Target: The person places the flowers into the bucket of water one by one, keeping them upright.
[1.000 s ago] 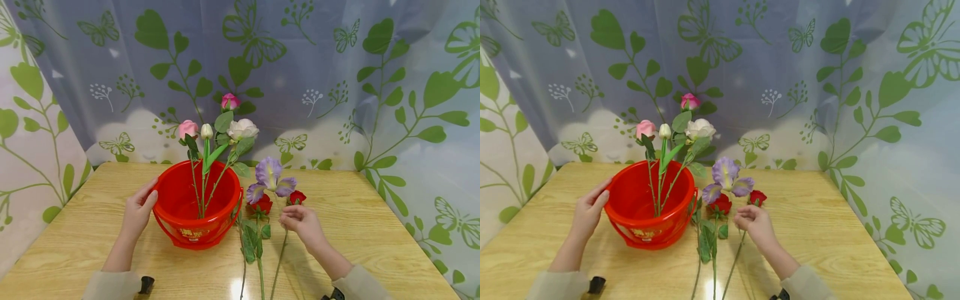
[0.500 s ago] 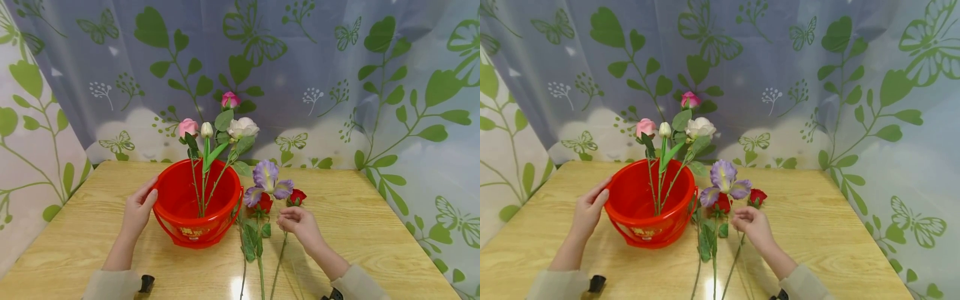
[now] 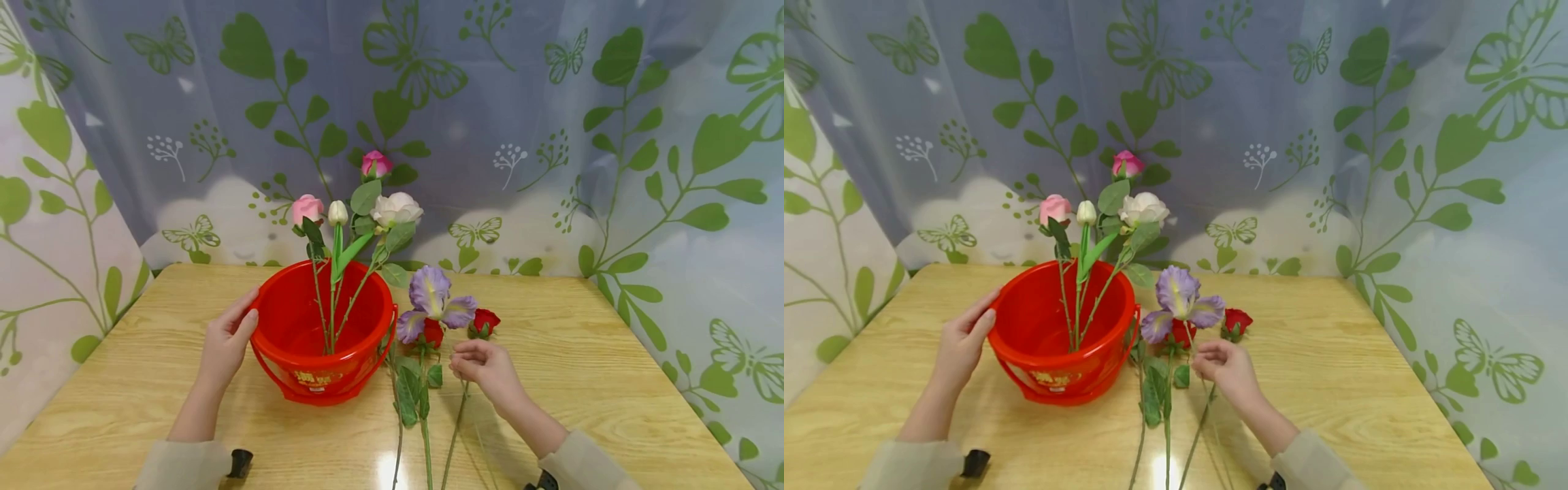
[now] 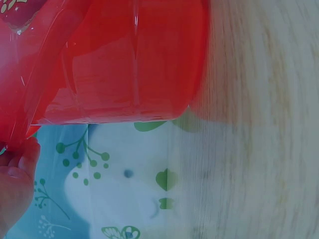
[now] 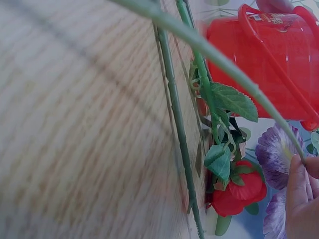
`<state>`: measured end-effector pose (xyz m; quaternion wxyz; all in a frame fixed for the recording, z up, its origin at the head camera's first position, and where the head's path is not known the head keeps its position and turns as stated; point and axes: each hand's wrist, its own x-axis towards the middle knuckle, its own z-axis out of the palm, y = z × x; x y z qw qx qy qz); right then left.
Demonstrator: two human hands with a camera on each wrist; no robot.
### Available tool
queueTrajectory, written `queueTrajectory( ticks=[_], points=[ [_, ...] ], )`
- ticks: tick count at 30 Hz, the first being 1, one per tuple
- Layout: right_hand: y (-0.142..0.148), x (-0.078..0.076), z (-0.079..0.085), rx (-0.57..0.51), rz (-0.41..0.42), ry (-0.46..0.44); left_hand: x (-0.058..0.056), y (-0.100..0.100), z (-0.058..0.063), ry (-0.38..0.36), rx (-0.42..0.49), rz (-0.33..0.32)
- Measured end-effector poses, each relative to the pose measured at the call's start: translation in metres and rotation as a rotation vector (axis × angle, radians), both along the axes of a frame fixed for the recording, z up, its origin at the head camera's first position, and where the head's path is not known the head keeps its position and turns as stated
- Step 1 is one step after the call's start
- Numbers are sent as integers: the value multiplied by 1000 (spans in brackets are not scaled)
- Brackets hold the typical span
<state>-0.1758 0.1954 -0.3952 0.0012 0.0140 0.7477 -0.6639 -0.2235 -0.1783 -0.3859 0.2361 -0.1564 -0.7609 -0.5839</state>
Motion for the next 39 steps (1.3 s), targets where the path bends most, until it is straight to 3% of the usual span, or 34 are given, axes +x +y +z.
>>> queueTrajectory(
  ticks=[7,14,27,39],
  points=[
    [-5,-2,5,3,12,1,-1,-1,-2,-5,-2,5],
    [-8,-6,24,0,30,54,-2,-1,-3,-8,-4,-3],
    [-16,-13,74,-38,17,160,0,0,-2,3,2,-2],
    [-29,-18,134,-257,-11,351,-2,-1,-4,11,5,7]
  ],
)
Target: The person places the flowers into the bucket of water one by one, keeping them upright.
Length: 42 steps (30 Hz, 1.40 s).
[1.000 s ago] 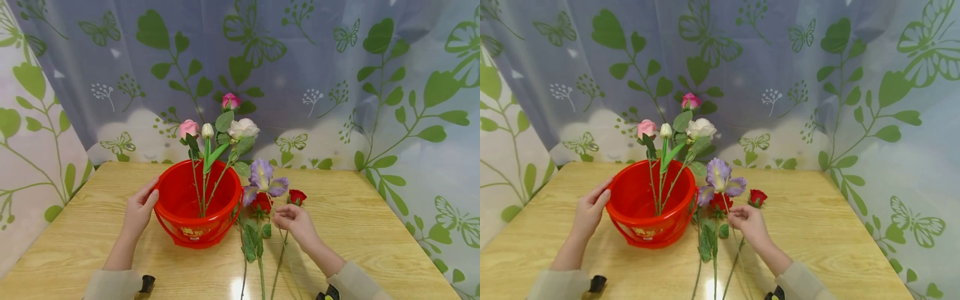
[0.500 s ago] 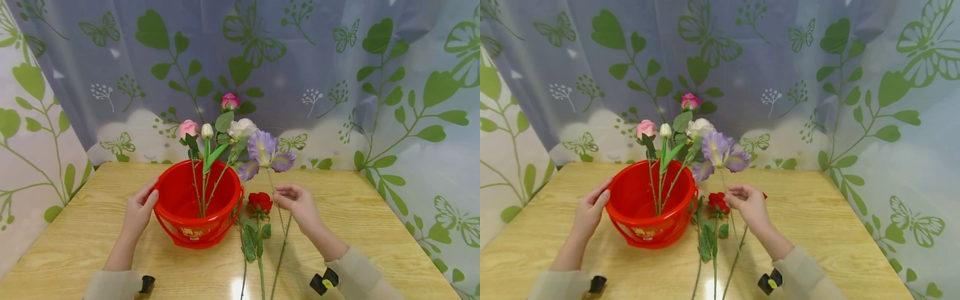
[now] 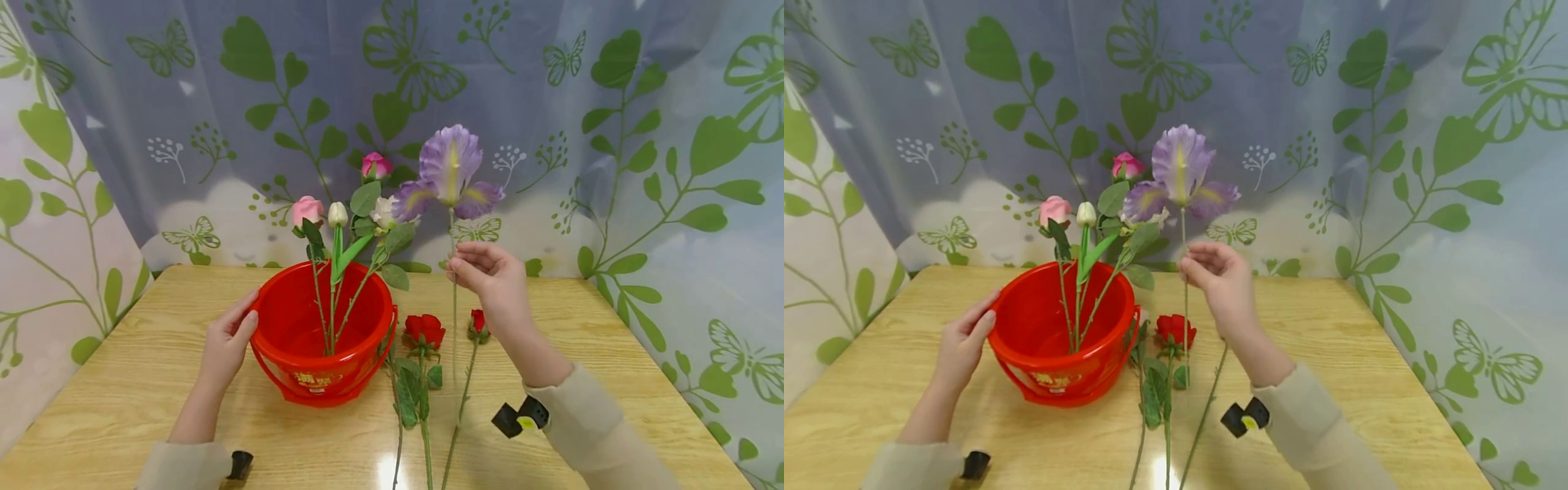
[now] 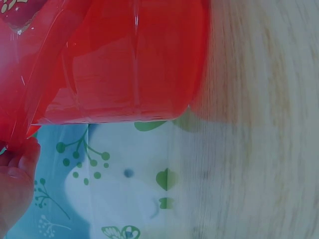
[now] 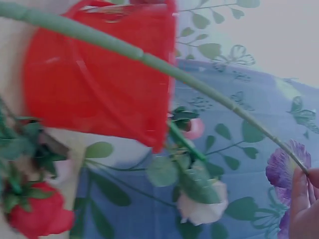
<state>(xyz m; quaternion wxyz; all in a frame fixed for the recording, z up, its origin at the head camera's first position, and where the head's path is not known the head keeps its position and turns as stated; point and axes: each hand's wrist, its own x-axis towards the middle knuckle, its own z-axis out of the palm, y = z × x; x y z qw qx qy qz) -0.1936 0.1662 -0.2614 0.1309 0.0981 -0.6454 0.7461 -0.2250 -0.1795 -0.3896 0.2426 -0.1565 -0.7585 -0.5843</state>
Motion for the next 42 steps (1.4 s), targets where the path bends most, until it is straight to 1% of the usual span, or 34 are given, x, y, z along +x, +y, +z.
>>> queueTrajectory(
  ticks=[4,9,12,14,16,19,22,24,28,32,36,42],
  points=[
    [-5,-2,18,-82,-1,47,1,-1,-1,-8,-10,10],
    [-13,-7,41,-230,12,125,1,-2,0,-17,-17,16],
    [-18,-10,53,-303,-5,172,1,-2,2,-18,-22,16],
    [-21,-11,60,-350,-12,196,2,-2,2,-19,-22,12],
    [-25,-12,64,-369,-27,218,2,-1,3,-19,-18,9],
    [-31,-15,67,-407,-37,233,1,-1,3,-18,-15,10],
    [-37,-19,65,-434,-54,241,1,-1,3,-19,-15,13],
    [-41,-21,62,-432,-69,248,1,-1,3,-20,-12,12],
    [-51,-27,52,-337,-111,262,2,-1,4,-24,-12,9],
    [-59,-31,39,-245,-129,254,2,0,5,-9,-11,5],
    [-66,-34,24,-167,-118,236,1,0,4,1,-6,2],
    [-74,-38,-1,-70,-74,214,1,0,3,8,-7,3]
  ],
)
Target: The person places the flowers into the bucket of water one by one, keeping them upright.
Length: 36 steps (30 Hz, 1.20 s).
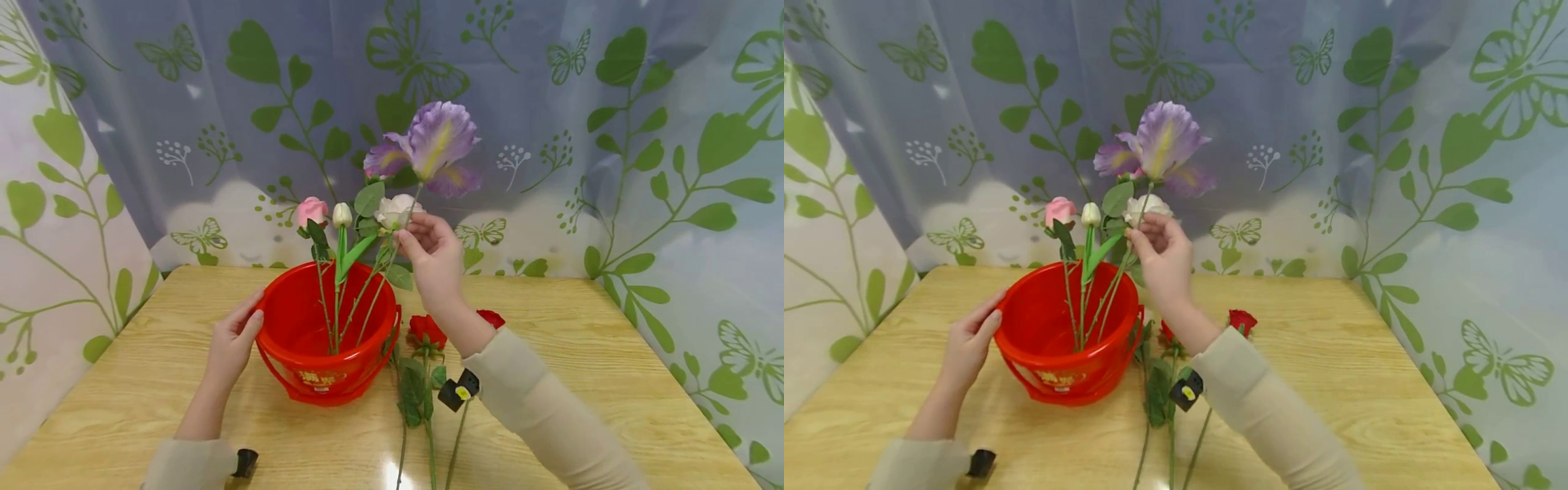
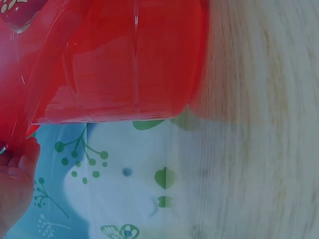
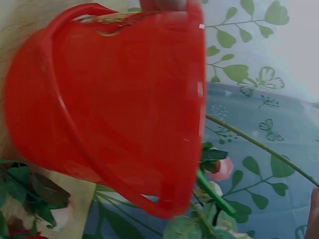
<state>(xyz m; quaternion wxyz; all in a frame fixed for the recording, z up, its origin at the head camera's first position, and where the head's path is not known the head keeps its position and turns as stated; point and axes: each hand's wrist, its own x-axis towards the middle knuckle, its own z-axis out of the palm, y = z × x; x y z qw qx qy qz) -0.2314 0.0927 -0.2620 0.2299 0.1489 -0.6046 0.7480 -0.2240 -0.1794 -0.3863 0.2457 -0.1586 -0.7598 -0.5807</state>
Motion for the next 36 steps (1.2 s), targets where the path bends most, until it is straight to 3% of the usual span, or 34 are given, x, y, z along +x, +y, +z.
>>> queueTrajectory(
  ticks=[15,36],
  points=[
    [-16,-2,-45,222,18,-47,-2,0,-4,17,13,-6],
    [-26,-3,-64,473,-46,-69,-1,1,-3,-7,20,-3]
  ],
)
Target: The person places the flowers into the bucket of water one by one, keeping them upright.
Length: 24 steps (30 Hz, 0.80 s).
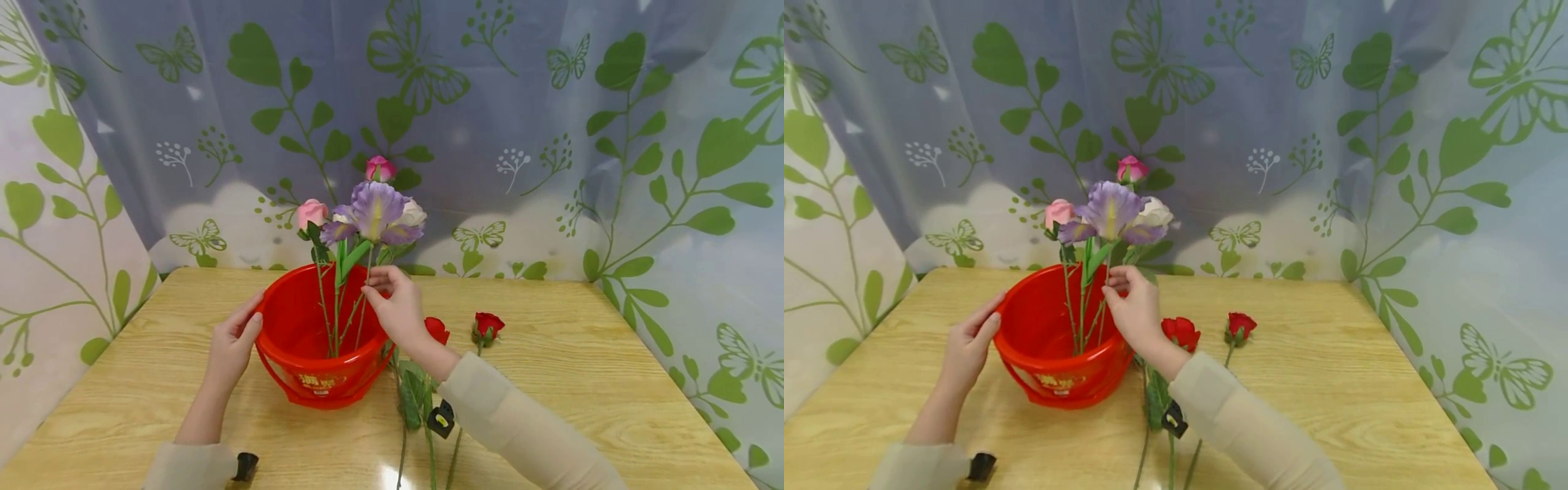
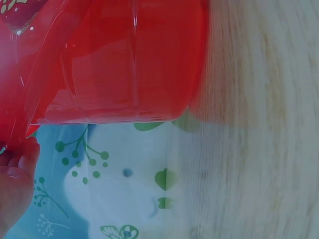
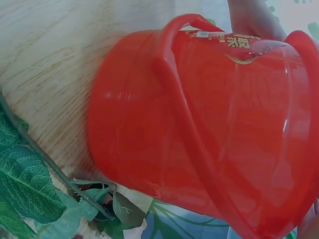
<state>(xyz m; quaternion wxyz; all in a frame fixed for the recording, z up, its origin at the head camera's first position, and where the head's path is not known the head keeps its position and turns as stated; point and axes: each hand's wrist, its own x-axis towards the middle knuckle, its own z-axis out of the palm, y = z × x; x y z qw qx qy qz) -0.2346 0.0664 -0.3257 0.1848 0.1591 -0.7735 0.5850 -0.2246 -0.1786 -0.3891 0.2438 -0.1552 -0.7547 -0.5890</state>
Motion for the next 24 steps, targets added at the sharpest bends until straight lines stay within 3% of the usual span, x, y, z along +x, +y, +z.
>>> queueTrajectory(
  ticks=[6,13,24],
  points=[
    [2,0,-1,39,15,-2,0,0,0,-5,-6,8],
    [9,3,-2,34,91,-76,1,0,-1,-3,-3,5],
    [34,25,-6,-8,121,-158,0,-1,0,8,2,4]
  ],
)
